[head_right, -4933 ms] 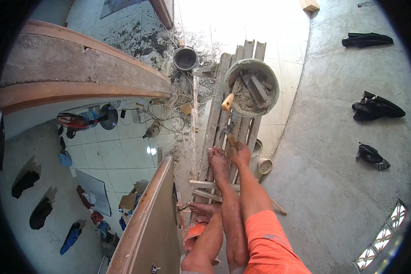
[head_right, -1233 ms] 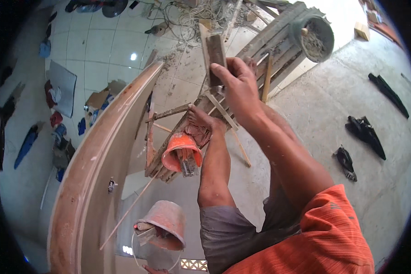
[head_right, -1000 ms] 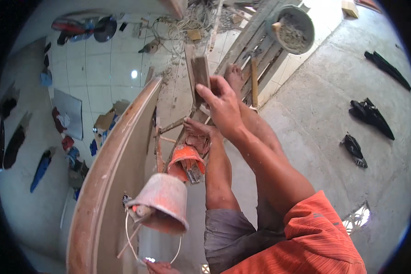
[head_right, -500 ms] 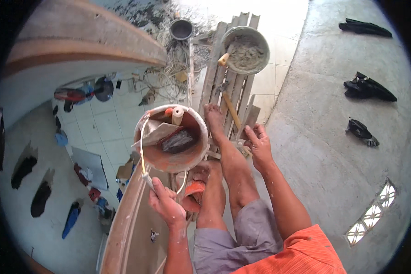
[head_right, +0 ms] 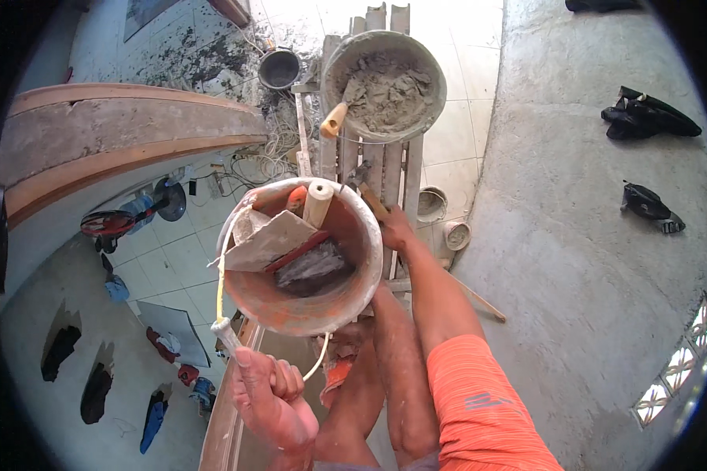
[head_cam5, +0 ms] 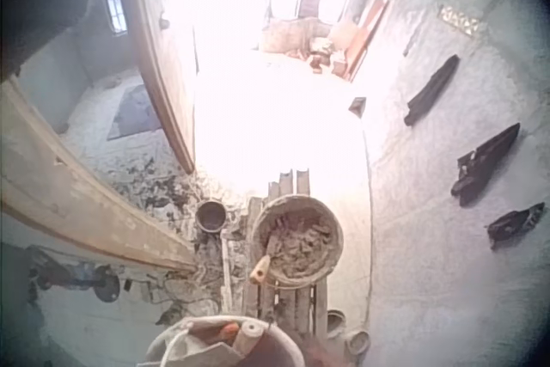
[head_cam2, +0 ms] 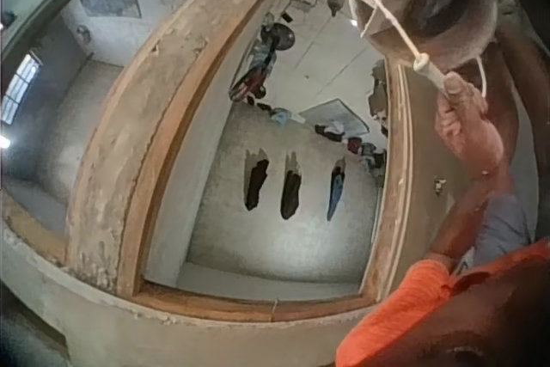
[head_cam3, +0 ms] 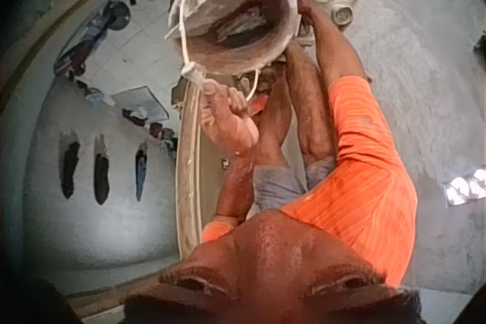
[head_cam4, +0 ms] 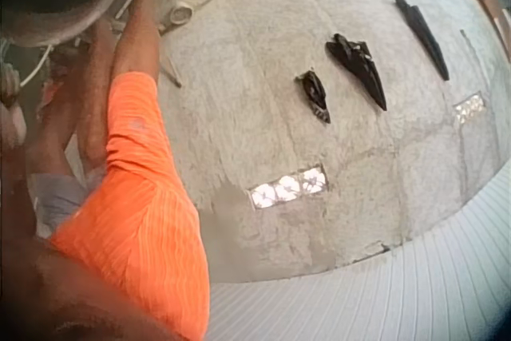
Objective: The person scoops mortar from a bucket onto a trowel, then applies and smooths the mortar onto the wall and around the window opening using a wooden float.
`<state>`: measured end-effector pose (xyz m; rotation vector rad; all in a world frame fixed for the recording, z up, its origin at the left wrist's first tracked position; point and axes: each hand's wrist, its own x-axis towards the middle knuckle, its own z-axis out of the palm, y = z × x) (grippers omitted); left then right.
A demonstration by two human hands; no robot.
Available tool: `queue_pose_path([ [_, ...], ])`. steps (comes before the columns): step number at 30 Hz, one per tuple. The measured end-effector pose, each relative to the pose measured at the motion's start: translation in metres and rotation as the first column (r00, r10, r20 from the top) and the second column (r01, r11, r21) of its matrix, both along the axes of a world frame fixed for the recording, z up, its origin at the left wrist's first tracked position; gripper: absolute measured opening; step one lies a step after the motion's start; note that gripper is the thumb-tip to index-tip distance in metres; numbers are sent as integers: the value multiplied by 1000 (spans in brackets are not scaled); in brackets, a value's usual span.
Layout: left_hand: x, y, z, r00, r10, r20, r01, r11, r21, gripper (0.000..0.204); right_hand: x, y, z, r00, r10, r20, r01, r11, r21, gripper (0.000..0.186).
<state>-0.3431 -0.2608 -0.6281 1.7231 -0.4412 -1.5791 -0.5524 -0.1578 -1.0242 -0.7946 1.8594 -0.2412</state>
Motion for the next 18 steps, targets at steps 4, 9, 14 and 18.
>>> queue_pose_path([
  [4, -21, -2, -15, 997, -78, 20, 77, 995, 67, 40, -23, -8, -3, 949, 287, -132, -284, 958, 43, 42],
  [9, -35, -3, -18, 979, -204, 15, 203, 978, 58, 44, -62, -23, 32, 868, 238, -436, -305, 948, -91, 36],
  [14, -56, -10, -18, 972, -234, -23, 235, 970, 60, 43, -91, -31, 62, 809, 180, -560, -339, 921, -193, 37],
  [18, -60, -13, -37, 970, -226, -89, 231, 971, 60, 38, -81, -3, 101, 837, 32, -546, -225, 930, -290, 34],
])
